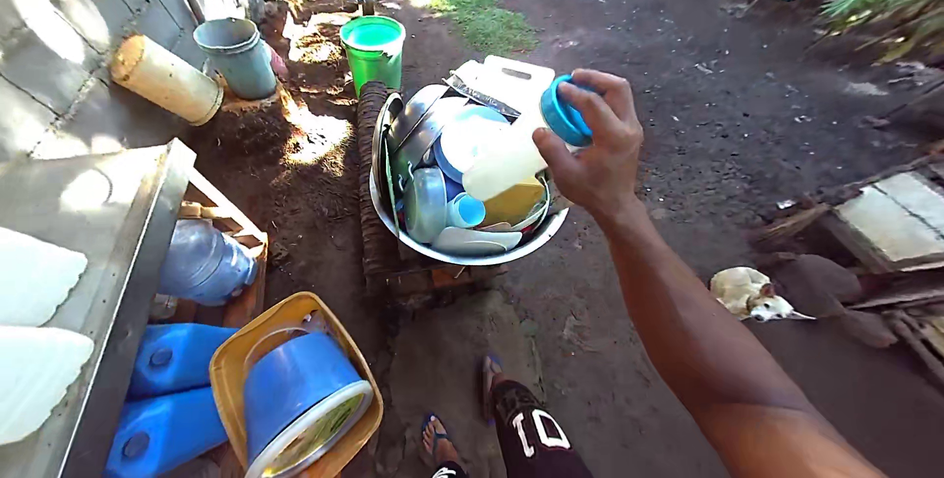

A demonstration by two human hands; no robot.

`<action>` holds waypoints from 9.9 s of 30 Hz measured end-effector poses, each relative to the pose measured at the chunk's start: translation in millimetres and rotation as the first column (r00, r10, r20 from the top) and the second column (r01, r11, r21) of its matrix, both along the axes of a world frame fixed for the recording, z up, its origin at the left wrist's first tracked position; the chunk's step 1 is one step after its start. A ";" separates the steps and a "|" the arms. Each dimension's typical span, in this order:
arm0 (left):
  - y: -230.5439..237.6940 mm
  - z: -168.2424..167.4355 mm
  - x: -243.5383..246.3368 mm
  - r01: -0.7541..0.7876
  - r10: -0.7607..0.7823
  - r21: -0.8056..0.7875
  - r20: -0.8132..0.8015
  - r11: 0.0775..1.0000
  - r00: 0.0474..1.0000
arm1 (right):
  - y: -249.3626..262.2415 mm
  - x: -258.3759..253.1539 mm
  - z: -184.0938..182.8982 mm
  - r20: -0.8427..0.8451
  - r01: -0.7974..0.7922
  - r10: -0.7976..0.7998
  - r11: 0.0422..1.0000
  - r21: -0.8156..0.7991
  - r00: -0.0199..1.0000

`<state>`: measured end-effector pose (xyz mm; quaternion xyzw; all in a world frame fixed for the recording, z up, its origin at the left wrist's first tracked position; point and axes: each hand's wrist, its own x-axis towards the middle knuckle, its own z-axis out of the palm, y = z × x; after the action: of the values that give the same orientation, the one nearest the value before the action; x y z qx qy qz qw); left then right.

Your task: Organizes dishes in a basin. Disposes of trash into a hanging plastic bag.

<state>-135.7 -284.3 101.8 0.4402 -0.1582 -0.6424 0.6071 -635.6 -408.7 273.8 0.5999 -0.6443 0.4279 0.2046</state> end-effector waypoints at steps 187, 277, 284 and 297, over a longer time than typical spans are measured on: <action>-335.7 73.9 -321.2 0.462 -0.457 0.024 0.193 0.887 0.868 | -5.6 -236.3 -169.9 0.972 0.567 0.110 0.823 0.027 -0.206; -319.9 100.1 -371.2 0.482 -0.479 -0.138 0.057 0.865 0.876 | -147.5 -116.6 -94.4 0.604 -0.187 0.135 0.982 0.022 0.785; -341.8 107.7 -365.4 0.557 -0.518 -0.140 0.239 0.819 0.821 | -204.0 -131.2 -44.4 -0.096 -0.191 0.236 0.922 0.338 0.967; -386.3 127.0 -343.0 0.620 -0.566 -0.080 0.328 0.781 0.756 | -263.6 -98.0 -41.6 -0.324 -0.050 0.368 0.725 0.687 0.872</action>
<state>-478.7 -670.6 228.8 0.3970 -0.4343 -0.7139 0.3796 -733.6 -672.4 232.2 0.7837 -0.6156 0.0469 0.0683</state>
